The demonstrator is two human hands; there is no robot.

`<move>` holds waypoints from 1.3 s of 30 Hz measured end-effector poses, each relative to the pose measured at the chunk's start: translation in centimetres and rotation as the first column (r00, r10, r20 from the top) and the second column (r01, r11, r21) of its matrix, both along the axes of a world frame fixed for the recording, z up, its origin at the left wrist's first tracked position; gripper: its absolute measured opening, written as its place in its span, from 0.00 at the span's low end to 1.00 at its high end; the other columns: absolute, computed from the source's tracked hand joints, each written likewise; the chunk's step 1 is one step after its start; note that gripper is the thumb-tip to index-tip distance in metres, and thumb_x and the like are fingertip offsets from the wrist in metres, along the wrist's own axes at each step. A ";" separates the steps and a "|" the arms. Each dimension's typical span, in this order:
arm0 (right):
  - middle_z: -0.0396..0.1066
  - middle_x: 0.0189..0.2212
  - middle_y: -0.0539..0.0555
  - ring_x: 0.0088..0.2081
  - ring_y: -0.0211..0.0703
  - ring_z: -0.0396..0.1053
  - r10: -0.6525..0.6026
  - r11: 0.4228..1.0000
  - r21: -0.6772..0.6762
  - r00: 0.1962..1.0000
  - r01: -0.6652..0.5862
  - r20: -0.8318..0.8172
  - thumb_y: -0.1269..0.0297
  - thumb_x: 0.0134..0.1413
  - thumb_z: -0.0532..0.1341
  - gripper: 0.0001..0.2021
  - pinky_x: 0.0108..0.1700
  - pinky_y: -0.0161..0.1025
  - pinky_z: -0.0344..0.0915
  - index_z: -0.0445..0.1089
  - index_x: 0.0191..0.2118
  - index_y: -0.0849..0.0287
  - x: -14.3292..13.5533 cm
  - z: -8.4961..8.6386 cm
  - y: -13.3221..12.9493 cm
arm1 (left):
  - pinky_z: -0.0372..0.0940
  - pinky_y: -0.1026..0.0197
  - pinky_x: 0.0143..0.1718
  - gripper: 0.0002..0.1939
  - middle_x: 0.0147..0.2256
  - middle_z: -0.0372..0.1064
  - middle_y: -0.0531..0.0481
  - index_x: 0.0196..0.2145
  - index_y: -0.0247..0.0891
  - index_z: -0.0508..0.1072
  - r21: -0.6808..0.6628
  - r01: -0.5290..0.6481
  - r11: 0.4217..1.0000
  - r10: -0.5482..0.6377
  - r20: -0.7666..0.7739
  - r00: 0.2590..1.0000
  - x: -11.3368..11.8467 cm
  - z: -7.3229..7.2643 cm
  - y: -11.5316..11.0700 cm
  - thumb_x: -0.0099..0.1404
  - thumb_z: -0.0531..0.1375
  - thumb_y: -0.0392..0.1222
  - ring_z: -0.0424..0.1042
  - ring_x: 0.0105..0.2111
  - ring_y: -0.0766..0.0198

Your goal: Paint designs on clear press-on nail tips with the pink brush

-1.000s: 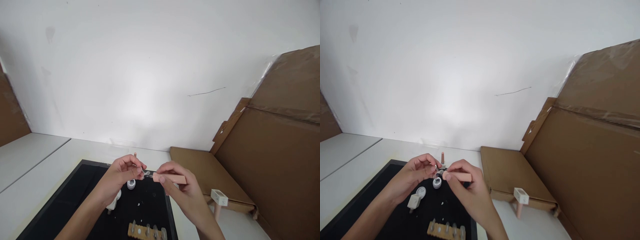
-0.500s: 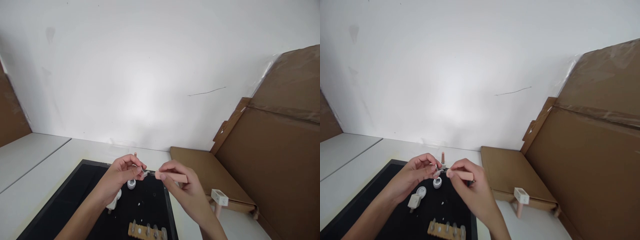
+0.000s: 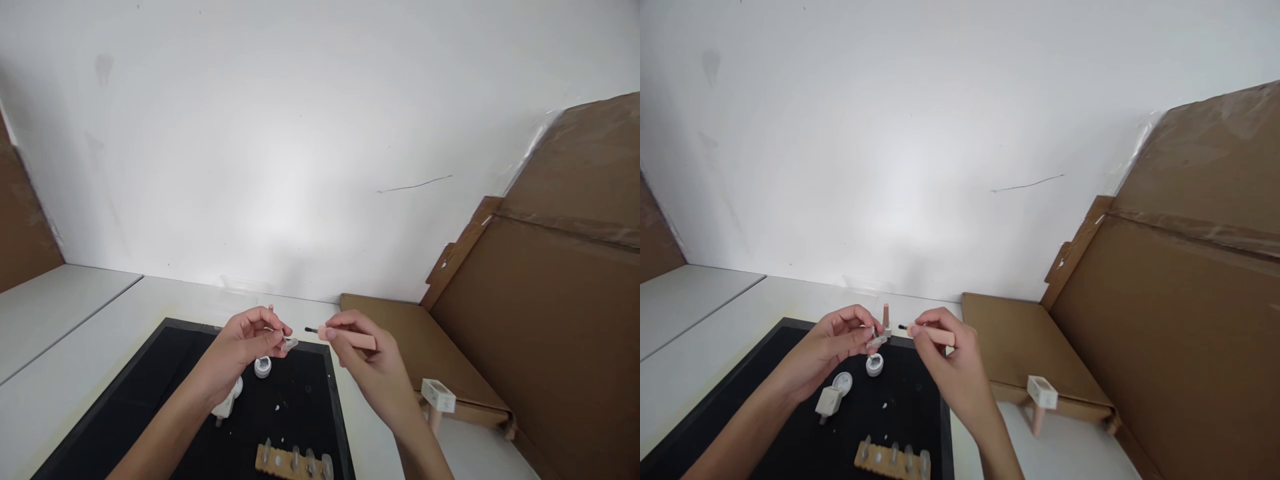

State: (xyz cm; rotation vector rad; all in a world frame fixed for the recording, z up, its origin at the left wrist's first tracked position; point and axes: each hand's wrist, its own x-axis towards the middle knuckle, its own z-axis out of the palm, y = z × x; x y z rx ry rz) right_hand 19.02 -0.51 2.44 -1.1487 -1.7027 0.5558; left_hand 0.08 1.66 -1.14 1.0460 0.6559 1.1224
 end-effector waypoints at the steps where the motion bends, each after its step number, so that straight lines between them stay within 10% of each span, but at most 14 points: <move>1: 0.67 0.22 0.49 0.21 0.35 0.57 -0.013 1.000 -0.001 1.000 0.013 -0.012 0.61 0.54 0.60 0.08 0.21 0.33 0.55 0.69 0.28 0.58 0.1 -0.1 0.1 | 0.67 0.62 0.37 0.11 0.32 0.73 0.50 0.28 0.36 0.75 0.000 -0.007 1.000 0.007 0.000 1.000 -0.1 -0.1 0.0 0.53 0.70 0.45 0.71 0.29 0.67; 39: 0.67 0.30 0.51 0.21 0.32 0.58 0.144 0.989 -0.027 0.985 -0.147 -0.094 0.58 0.57 0.58 0.08 0.21 0.32 0.57 0.68 0.35 0.57 0.5 -1.2 0.5 | 0.63 0.62 0.34 0.18 0.27 0.73 0.49 0.30 0.35 0.78 0.057 0.047 0.997 -0.036 -0.178 0.983 0.2 -1.1 1.3 0.55 0.67 0.55 0.68 0.28 0.66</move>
